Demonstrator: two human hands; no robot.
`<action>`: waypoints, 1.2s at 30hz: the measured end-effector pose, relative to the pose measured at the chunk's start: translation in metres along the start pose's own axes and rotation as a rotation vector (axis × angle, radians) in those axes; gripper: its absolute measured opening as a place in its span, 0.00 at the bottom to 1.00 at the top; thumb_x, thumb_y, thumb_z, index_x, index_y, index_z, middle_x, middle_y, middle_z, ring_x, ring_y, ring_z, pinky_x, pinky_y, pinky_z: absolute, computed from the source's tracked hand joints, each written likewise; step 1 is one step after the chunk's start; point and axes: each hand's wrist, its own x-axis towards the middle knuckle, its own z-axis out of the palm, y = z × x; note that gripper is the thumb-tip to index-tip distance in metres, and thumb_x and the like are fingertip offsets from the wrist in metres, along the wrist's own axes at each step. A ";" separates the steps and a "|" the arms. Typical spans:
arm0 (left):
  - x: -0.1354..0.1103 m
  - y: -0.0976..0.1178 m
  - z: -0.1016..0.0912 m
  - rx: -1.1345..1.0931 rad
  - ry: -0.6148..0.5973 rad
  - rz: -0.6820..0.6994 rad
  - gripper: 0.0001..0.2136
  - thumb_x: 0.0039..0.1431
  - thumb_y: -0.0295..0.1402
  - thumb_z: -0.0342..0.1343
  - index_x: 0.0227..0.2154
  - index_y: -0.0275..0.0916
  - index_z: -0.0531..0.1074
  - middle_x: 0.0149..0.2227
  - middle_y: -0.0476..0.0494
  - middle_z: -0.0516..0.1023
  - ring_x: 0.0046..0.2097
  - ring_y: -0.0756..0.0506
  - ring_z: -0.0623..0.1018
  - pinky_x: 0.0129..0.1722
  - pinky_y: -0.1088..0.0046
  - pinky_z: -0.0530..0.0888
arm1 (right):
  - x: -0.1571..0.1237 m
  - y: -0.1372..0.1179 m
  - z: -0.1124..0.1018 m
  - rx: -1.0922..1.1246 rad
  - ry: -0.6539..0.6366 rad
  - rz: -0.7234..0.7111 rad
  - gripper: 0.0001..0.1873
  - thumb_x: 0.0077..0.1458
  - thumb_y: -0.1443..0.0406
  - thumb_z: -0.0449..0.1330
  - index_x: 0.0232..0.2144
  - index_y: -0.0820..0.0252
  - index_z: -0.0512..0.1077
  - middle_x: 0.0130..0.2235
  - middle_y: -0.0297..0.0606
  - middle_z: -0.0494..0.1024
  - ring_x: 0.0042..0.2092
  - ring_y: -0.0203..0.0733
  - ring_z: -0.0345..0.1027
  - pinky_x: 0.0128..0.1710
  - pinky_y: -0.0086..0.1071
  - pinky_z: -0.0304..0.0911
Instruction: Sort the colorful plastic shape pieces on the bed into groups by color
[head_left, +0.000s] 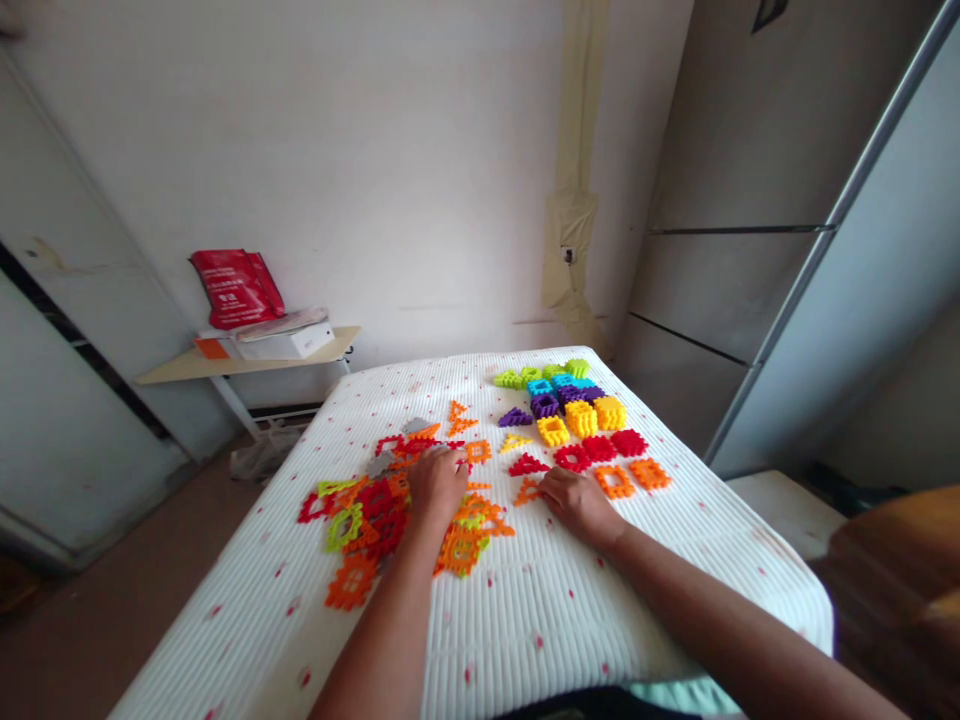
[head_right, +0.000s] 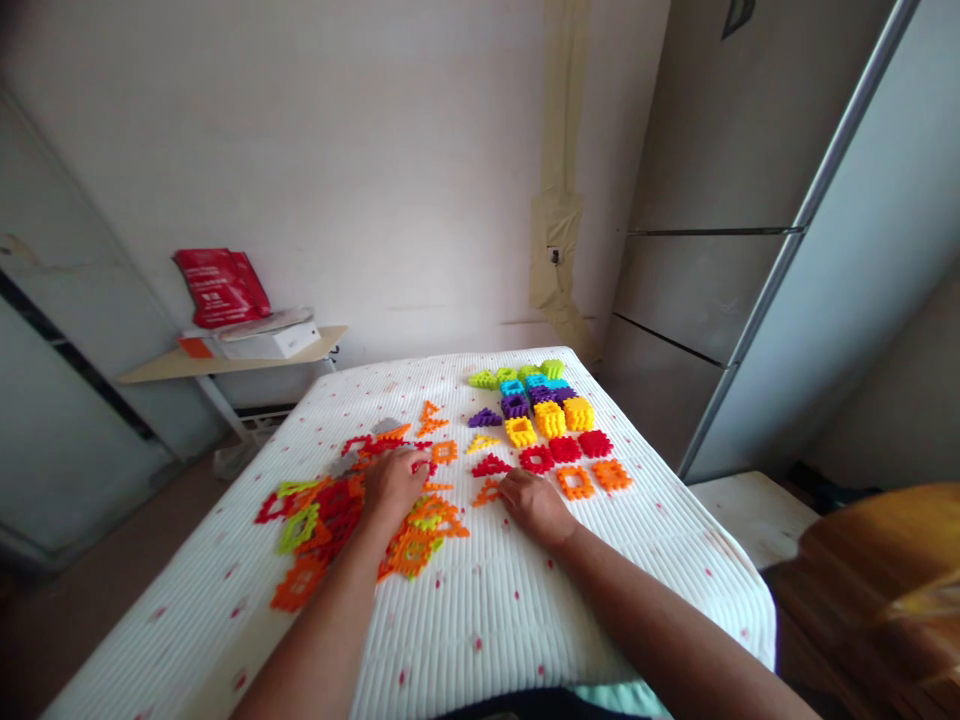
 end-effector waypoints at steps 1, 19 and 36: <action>0.004 0.002 -0.001 0.030 -0.037 0.008 0.11 0.53 0.32 0.50 0.36 0.44 0.77 0.40 0.45 0.78 0.44 0.42 0.73 0.43 0.66 0.67 | -0.001 -0.001 0.000 0.003 0.012 0.000 0.13 0.59 0.70 0.48 0.25 0.59 0.67 0.28 0.37 0.69 0.29 0.37 0.62 0.28 0.29 0.57; 0.050 0.002 0.018 0.174 -0.325 0.100 0.24 0.47 0.27 0.51 0.50 0.47 0.68 0.48 0.42 0.75 0.52 0.38 0.69 0.47 0.61 0.64 | -0.008 -0.007 -0.005 0.007 0.128 -0.085 0.13 0.61 0.68 0.45 0.34 0.60 0.70 0.34 0.42 0.73 0.32 0.35 0.66 0.30 0.27 0.60; -0.009 0.017 -0.015 -0.096 0.049 0.304 0.30 0.50 0.28 0.56 0.57 0.45 0.57 0.45 0.44 0.74 0.48 0.43 0.71 0.49 0.66 0.66 | 0.004 -0.018 -0.012 0.246 0.205 0.076 0.10 0.58 0.63 0.52 0.41 0.59 0.69 0.40 0.43 0.74 0.38 0.39 0.70 0.36 0.32 0.66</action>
